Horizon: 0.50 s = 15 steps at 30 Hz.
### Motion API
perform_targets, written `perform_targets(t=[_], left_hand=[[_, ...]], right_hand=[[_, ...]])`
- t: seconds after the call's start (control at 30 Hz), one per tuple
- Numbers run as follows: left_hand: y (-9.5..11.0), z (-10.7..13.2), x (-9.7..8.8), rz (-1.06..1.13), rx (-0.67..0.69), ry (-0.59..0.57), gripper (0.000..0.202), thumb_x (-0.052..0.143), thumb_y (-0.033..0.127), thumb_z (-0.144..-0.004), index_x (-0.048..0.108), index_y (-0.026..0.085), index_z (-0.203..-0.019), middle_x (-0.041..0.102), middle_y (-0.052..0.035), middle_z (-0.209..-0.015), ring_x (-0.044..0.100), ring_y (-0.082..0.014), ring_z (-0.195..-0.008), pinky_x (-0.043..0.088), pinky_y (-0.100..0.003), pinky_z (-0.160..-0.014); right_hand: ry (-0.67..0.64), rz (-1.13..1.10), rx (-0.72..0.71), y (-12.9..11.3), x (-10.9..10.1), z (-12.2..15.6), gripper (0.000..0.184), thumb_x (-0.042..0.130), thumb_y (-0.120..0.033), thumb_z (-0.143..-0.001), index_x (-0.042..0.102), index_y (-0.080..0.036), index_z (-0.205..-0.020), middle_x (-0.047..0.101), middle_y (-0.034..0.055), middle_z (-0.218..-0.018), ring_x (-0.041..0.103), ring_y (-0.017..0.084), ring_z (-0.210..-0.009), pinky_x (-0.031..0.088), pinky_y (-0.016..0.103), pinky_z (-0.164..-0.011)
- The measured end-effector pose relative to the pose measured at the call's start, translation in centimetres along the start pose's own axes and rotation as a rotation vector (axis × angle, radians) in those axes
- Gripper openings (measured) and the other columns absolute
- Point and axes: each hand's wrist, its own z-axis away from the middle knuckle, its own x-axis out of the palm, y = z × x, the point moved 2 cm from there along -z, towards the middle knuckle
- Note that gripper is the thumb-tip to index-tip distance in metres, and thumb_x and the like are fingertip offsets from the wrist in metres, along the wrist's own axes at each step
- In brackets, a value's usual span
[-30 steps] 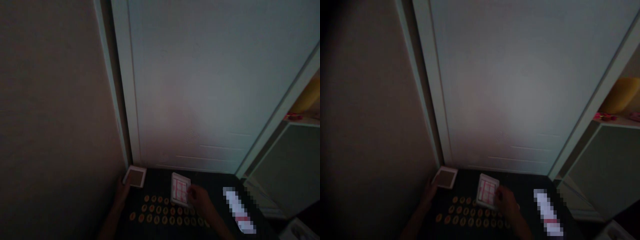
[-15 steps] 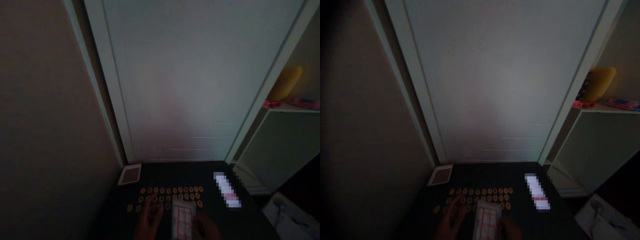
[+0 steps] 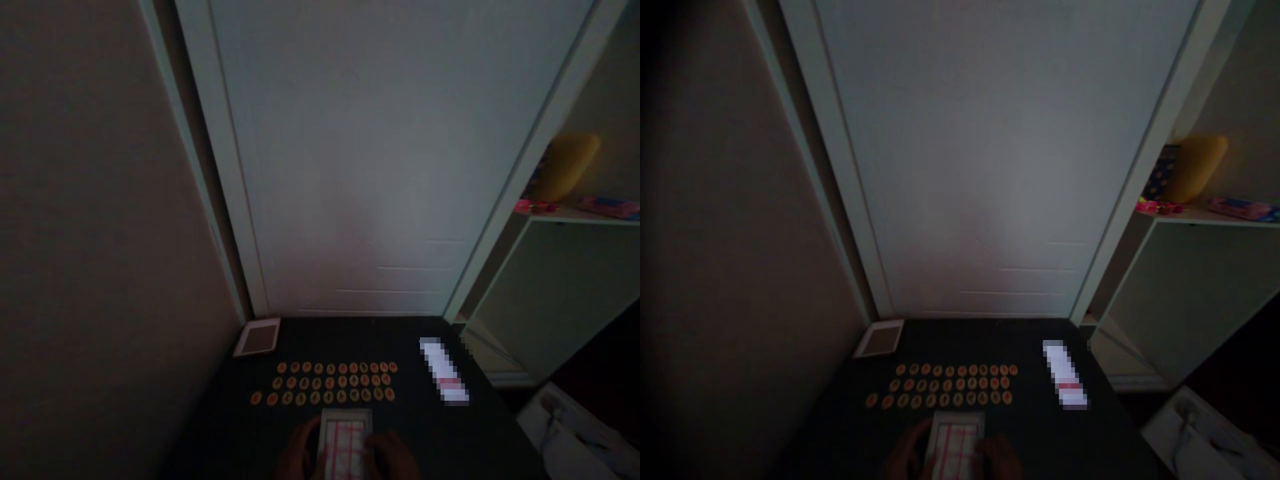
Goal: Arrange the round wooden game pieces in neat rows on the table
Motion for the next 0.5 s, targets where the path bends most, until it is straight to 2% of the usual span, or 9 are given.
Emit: perform_targets(t=[0.1, 0.2, 0.3, 0.4, 0.5], left_hand=[[0.6, 0.1, 0.2, -0.053, 0.008, 0.016, 0.044, 0.058, 0.037, -0.083, 0.064, 0.027, -0.126, 0.076, -0.0057, -0.104, 0.070, -0.0195, -0.069, 0.058, -0.028, -0.067], [0.9, 0.3, 0.3, -0.105, -0.017, 0.023, 0.040, 0.059, 0.040, -0.083, 0.067, 0.029, -0.121, 0.076, -0.0050, -0.108, 0.073, -0.0227, -0.081, 0.058, -0.029, -0.072], [0.5, 0.5, 0.3, -0.154, -0.032, 0.020, 0.045, 0.060, 0.045, -0.084, 0.063, 0.030, -0.127, 0.074, -0.0059, -0.117, 0.074, -0.0246, -0.087, 0.060, -0.033, -0.074], [-0.1, 0.4, 0.4, -0.191, 0.121, -0.011, 0.066, 0.072, 0.049, -0.076, 0.055, 0.031, -0.138, 0.064, -0.0100, -0.134, 0.065, -0.0322, -0.114, 0.057, -0.043, -0.093], [-0.9, 0.1, 1.0, -0.197, 0.337, -0.122, 0.088, 0.081, 0.051, -0.067, 0.045, 0.036, -0.145, 0.049, -0.0110, -0.150, 0.049, -0.0376, -0.134, 0.046, -0.054, -0.106]], right_hand=[[-0.063, -0.044, 0.010, 0.1, 0.0, 0.0, 0.018, 0.061, -0.024, -0.086, 0.075, -0.026, -0.097, 0.075, 0.0041, -0.086, 0.073, 0.018, -0.077, 0.055, 0.019, -0.069], [-0.084, -0.073, 0.042, 0.2, -0.3, 0.1, 0.019, 0.059, -0.026, -0.089, 0.075, -0.025, -0.099, 0.075, 0.0057, -0.087, 0.073, 0.018, -0.077, 0.056, 0.021, -0.070], [-0.078, -0.134, 0.048, 0.2, -1.0, 0.2, 0.023, 0.058, -0.030, -0.092, 0.074, -0.025, -0.108, 0.075, 0.0068, -0.094, 0.074, 0.019, -0.085, 0.058, 0.022, -0.076], [-0.051, -0.172, 0.022, 0.1, -2.1, 0.3, 0.031, 0.062, -0.037, -0.091, 0.070, -0.027, -0.119, 0.073, 0.0088, -0.111, 0.072, 0.021, -0.100, 0.058, 0.026, -0.088], [-0.044, -0.177, -0.047, -0.2, -3.0, 0.4, 0.054, 0.076, -0.051, -0.077, 0.066, -0.032, -0.126, 0.067, 0.0081, -0.128, 0.066, 0.028, -0.116, 0.056, 0.035, -0.097]])
